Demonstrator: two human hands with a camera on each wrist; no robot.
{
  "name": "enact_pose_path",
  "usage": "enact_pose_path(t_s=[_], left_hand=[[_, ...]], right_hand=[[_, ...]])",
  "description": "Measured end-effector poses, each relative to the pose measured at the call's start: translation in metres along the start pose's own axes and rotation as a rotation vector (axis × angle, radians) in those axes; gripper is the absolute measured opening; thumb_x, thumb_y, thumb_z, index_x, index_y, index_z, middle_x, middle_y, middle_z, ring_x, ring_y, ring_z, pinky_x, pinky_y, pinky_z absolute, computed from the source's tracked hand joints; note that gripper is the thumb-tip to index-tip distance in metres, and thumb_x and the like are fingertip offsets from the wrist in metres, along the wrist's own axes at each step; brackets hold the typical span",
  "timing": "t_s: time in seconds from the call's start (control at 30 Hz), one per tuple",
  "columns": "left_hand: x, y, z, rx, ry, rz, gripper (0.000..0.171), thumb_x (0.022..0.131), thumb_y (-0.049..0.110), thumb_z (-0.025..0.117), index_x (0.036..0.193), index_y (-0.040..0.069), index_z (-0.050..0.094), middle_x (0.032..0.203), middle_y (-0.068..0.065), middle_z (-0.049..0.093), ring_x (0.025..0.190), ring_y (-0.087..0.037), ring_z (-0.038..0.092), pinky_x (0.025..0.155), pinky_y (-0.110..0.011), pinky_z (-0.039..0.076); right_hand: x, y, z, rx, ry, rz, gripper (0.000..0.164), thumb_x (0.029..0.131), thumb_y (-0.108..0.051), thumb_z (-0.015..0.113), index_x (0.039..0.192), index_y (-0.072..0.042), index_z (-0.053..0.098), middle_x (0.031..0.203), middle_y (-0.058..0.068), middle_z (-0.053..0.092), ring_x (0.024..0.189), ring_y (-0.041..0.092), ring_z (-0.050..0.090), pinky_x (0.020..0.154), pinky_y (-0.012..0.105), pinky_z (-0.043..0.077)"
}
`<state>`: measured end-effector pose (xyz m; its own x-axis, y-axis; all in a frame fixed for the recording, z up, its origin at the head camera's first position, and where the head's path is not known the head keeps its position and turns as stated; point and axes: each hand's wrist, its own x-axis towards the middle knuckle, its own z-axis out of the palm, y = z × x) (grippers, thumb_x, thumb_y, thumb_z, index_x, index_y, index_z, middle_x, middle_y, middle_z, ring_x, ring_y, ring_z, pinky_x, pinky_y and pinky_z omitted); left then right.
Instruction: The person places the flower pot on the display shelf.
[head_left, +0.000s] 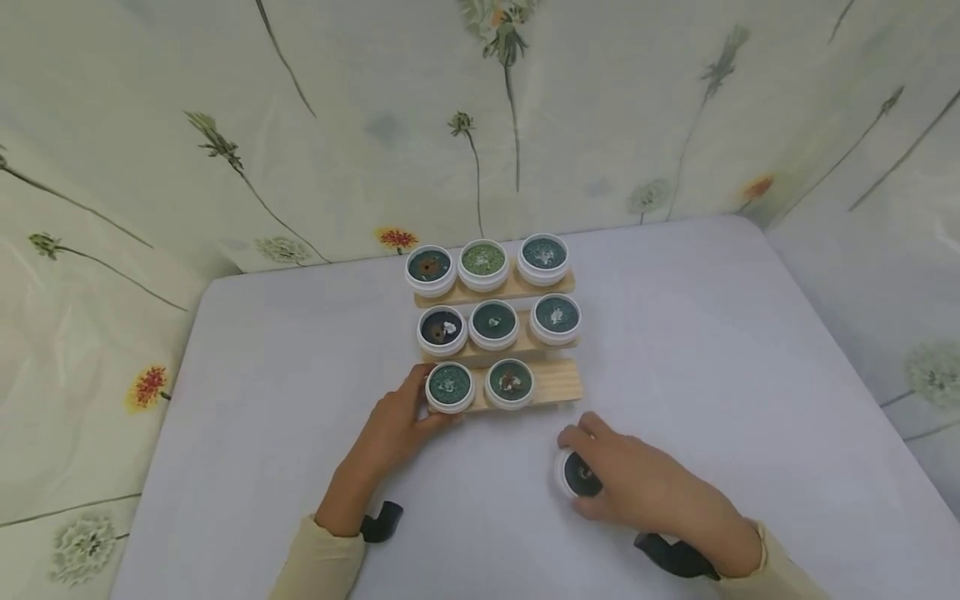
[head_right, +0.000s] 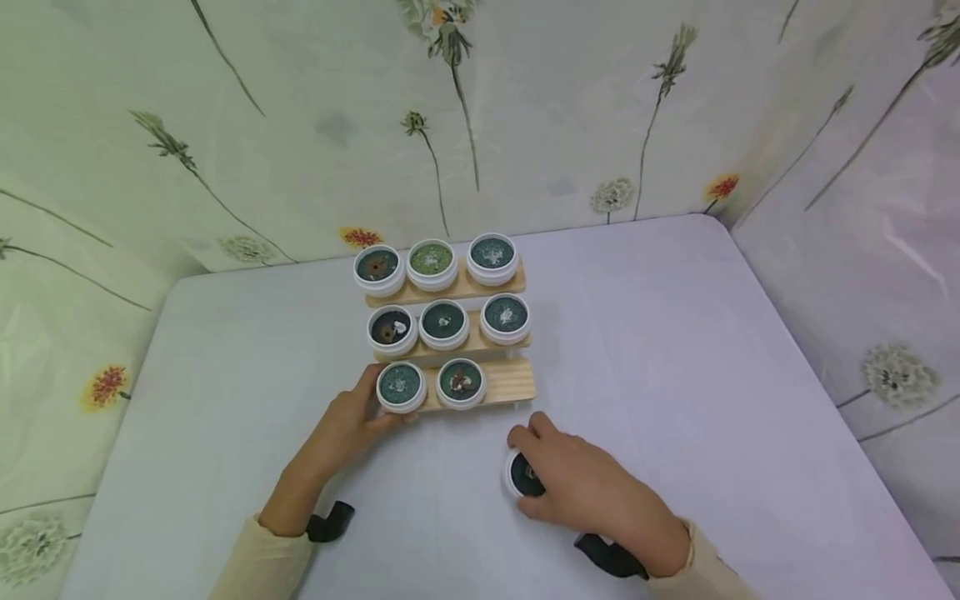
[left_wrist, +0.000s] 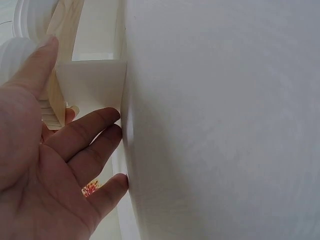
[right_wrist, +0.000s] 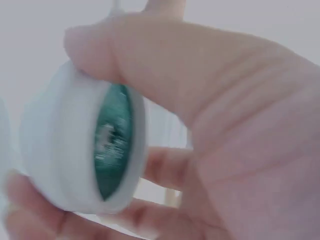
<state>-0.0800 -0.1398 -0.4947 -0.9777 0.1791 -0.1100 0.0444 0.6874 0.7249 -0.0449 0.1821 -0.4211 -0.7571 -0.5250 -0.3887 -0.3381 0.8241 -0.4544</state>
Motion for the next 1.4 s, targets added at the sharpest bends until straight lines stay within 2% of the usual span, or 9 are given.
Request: enact_pose_path(t_s=[0.13, 0.27, 0.43, 0.63, 0.9, 1.1, 1.27, 1.4], left_hand=[[0.000, 0.000, 0.000, 0.000, -0.003, -0.002, 0.076, 0.087, 0.038, 0.087, 0.149, 0.026, 0.046, 0.142, -0.002, 0.065, 0.124, -0.028, 0.064, 0.102, -0.052, 0.051], [0.000, 0.001, 0.000, 0.001, -0.003, -0.004, 0.075, 0.087, 0.038, 0.087, 0.149, 0.026, 0.046, 0.141, -0.002, 0.065, 0.123, -0.027, 0.065, 0.102, -0.052, 0.051], [0.000, 0.001, 0.001, 0.000, -0.003, -0.007, 0.075, 0.087, 0.038, 0.087, 0.149, 0.026, 0.046, 0.141, -0.002, 0.065, 0.122, -0.027, 0.065, 0.102, -0.052, 0.052], [0.000, 0.002, 0.001, -0.004, -0.011, -0.015, 0.076, 0.087, 0.039, 0.087, 0.150, 0.026, 0.046, 0.141, -0.002, 0.065, 0.123, -0.026, 0.065, 0.102, -0.052, 0.052], [0.001, 0.002, 0.002, 0.009, -0.005, -0.007, 0.073, 0.088, 0.037, 0.087, 0.148, 0.025, 0.047, 0.140, -0.003, 0.066, 0.122, -0.027, 0.065, 0.102, -0.051, 0.051], [0.000, 0.001, 0.001, 0.005, -0.010, 0.008, 0.073, 0.087, 0.039, 0.087, 0.148, 0.026, 0.047, 0.141, -0.002, 0.065, 0.126, -0.026, 0.064, 0.104, -0.050, 0.050], [-0.005, -0.005, -0.008, 0.003, -0.012, 0.010, 0.075, 0.087, 0.045, 0.086, 0.148, 0.025, 0.047, 0.145, -0.001, 0.063, 0.135, -0.024, 0.057, 0.111, -0.049, 0.044], [-0.013, -0.014, -0.022, 0.043, 0.020, -0.032, 0.080, 0.088, 0.050, 0.084, 0.151, 0.019, 0.046, 0.150, -0.004, 0.058, 0.142, -0.026, 0.051, 0.114, -0.050, 0.041]], right_hand=[[0.008, 0.001, -0.018, 0.001, 0.169, -0.010, 0.066, 0.084, -0.032, 0.089, 0.137, -0.009, 0.057, 0.118, 0.008, 0.054, 0.080, 0.012, 0.062, 0.071, 0.033, 0.058], [0.016, 0.001, -0.029, 0.009, 0.326, -0.022, 0.071, 0.086, -0.031, 0.088, 0.139, 0.000, 0.053, 0.127, 0.017, 0.058, 0.100, 0.026, 0.069, 0.083, 0.044, 0.061], [0.027, 0.001, -0.030, 0.007, 0.415, -0.030, 0.071, 0.086, -0.027, 0.088, 0.137, 0.007, 0.052, 0.131, 0.023, 0.059, 0.110, 0.034, 0.068, 0.090, 0.050, 0.058], [0.034, 0.003, -0.026, 0.041, 0.469, -0.021, 0.069, 0.088, -0.023, 0.086, 0.139, 0.009, 0.051, 0.133, 0.026, 0.061, 0.120, 0.039, 0.062, 0.099, 0.054, 0.052], [0.037, 0.004, -0.020, 0.075, 0.493, 0.027, 0.078, 0.090, -0.025, 0.084, 0.146, 0.012, 0.044, 0.142, 0.030, 0.056, 0.132, 0.046, 0.053, 0.109, 0.059, 0.043], [0.031, 0.010, -0.018, 0.081, 0.464, 0.096, 0.085, 0.092, -0.042, 0.081, 0.149, 0.008, 0.044, 0.145, 0.029, 0.055, 0.133, 0.046, 0.052, 0.108, 0.062, 0.043], [0.023, 0.024, -0.021, 0.013, 0.418, 0.126, 0.089, 0.090, -0.057, 0.077, 0.150, 0.001, 0.047, 0.149, 0.024, 0.053, 0.137, 0.045, 0.049, 0.109, 0.063, 0.041], [0.017, 0.035, -0.025, -0.034, 0.417, 0.096, 0.078, 0.093, -0.054, 0.076, 0.146, -0.003, 0.053, 0.147, 0.021, 0.056, 0.135, 0.044, 0.050, 0.108, 0.064, 0.041]])
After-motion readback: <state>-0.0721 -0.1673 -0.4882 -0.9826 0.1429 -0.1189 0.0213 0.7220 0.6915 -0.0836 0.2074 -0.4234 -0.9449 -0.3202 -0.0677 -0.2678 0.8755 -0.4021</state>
